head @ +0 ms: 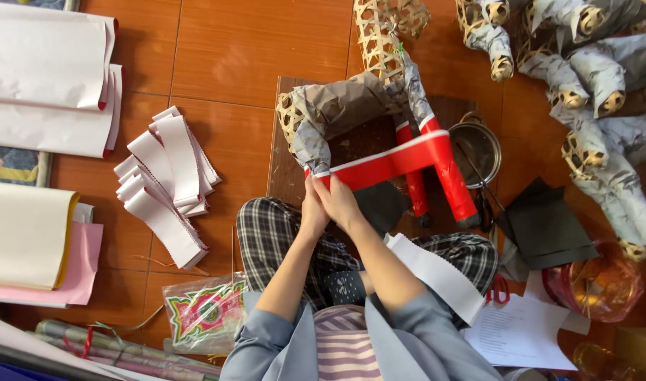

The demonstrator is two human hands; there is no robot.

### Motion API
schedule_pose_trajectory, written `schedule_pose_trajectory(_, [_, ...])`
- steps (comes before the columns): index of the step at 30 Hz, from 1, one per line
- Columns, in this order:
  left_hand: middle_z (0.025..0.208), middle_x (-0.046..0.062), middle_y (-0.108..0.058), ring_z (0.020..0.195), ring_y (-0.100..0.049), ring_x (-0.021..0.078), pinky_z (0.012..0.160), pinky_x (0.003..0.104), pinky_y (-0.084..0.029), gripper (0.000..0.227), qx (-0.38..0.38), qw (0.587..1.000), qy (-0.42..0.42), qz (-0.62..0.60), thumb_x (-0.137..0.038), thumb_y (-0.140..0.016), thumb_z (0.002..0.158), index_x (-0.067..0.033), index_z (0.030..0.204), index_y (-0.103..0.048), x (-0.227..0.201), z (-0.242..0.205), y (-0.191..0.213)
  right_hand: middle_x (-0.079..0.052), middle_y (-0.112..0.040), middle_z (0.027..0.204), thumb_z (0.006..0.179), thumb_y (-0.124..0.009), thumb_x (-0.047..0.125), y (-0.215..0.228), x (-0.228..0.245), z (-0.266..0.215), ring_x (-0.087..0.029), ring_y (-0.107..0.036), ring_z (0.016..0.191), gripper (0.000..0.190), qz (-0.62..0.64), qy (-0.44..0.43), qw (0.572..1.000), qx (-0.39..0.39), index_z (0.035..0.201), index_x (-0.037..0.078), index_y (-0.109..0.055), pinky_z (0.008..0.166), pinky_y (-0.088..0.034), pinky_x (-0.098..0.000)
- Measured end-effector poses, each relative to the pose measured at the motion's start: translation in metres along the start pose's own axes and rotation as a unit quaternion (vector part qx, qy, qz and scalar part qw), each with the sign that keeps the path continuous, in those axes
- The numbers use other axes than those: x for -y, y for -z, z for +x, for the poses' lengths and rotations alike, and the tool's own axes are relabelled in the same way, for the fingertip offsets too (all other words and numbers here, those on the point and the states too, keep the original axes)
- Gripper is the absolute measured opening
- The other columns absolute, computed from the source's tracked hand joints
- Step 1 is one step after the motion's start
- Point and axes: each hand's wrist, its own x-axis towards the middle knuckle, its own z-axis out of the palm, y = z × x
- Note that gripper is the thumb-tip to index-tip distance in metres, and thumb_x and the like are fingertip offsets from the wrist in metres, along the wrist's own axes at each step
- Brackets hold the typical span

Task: Decorating paper-mache giraffe figures by gluing red and white paper strips.

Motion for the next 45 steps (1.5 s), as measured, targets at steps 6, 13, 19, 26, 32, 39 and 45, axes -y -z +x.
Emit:
schedule_pose_trajectory(6, [0.14, 0.024, -0.055, 0.123, -0.061, 0.0299, 0.1, 0.04, -0.055, 0.088, 0.185, 0.979, -0.013, -0.08, -0.018, -0.08, 0.088, -0.0007, 0.154, -0.023, -0.061, -0.013, 0.039, -0.01, -0.073, 0.106, 0.09, -0.074, 0.021, -0.004, -0.033, 0.052, -0.018, -0.07, 0.089, 0.036, 0.452, -0.105, 0.855, 0.233, 0.119, 0.0, -0.068, 0.08, -0.058, -0.0321])
schedule_pose_trajectory(13, [0.163, 0.029, -0.036, 0.143, -0.046, 0.0379, 0.113, 0.045, -0.043, 0.098, -0.12, 0.965, -0.231, 0.03, -0.004, -0.076, 0.096, -0.0037, 0.168, -0.009, -0.077, -0.039, 0.048, -0.009, -0.072, 0.112, 0.087, -0.076, 0.013, -0.013, -0.022, 0.041, -0.021, -0.069, 0.1, 0.04, 0.577, -0.076, 0.774, 0.249, 0.123, 0.003, -0.065, 0.091, -0.057, -0.0367])
schedule_pose_trajectory(19, [0.159, 0.022, -0.044, 0.123, -0.064, 0.0257, 0.099, 0.038, -0.061, 0.07, -0.333, 0.886, -0.322, 0.012, 0.001, -0.064, 0.103, -0.0065, 0.161, -0.026, -0.168, 0.009, 0.07, -0.024, -0.042, 0.142, 0.081, -0.09, 0.022, 0.013, 0.02, -0.016, -0.036, -0.046, 0.127, 0.1, 0.099, 0.232, 0.962, -0.103, 0.155, -0.006, -0.029, 0.1, -0.043, -0.0448])
schedule_pose_trajectory(26, [0.126, 0.015, -0.066, 0.109, -0.064, 0.0297, 0.089, 0.041, -0.051, 0.065, 0.172, 0.939, -0.224, 0.196, -0.012, -0.06, 0.101, -0.0147, 0.163, -0.04, -0.167, -0.006, -0.041, -0.016, -0.063, 0.129, 0.089, -0.076, 0.02, 0.008, -0.014, -0.009, -0.029, -0.06, 0.118, 0.044, 0.239, 0.183, 0.944, -0.135, 0.126, 0.002, -0.06, 0.103, -0.05, -0.0394])
schedule_pose_trajectory(32, [0.135, 0.025, -0.064, 0.119, -0.066, 0.0404, 0.098, 0.043, -0.055, 0.095, -0.091, 0.951, -0.271, 0.121, -0.015, -0.081, 0.08, -0.0111, 0.159, -0.029, -0.101, -0.007, 0.007, -0.011, -0.071, 0.111, 0.099, -0.066, 0.014, -0.005, -0.048, 0.018, -0.025, -0.068, 0.101, 0.022, 0.661, -0.072, 0.744, -0.065, 0.115, -0.001, -0.067, 0.092, -0.055, -0.0394])
schedule_pose_trajectory(39, [0.12, 0.032, -0.068, 0.108, -0.072, 0.0381, 0.087, 0.042, -0.059, 0.11, 0.007, 0.997, 0.045, 0.068, -0.032, -0.084, 0.077, -0.0045, 0.159, -0.016, -0.082, 0.004, 0.018, -0.008, -0.064, 0.08, 0.108, -0.065, 0.023, -0.046, -0.202, 0.046, -0.02, -0.058, 0.063, 0.03, 0.622, -0.073, 0.773, 0.103, 0.094, -0.004, -0.065, 0.059, -0.05, -0.0349])
schedule_pose_trajectory(45, [0.111, 0.032, -0.071, 0.104, -0.072, 0.043, 0.087, 0.043, -0.057, 0.105, 0.001, 0.987, 0.076, 0.143, -0.031, -0.074, 0.083, -0.0041, 0.163, -0.013, -0.073, 0.005, 0.009, -0.011, -0.073, 0.128, 0.113, -0.053, 0.029, 0.013, -0.027, -0.006, -0.02, -0.065, 0.115, 0.043, 0.092, 0.252, 0.946, -0.182, 0.135, -0.006, -0.064, 0.096, -0.053, -0.0352])
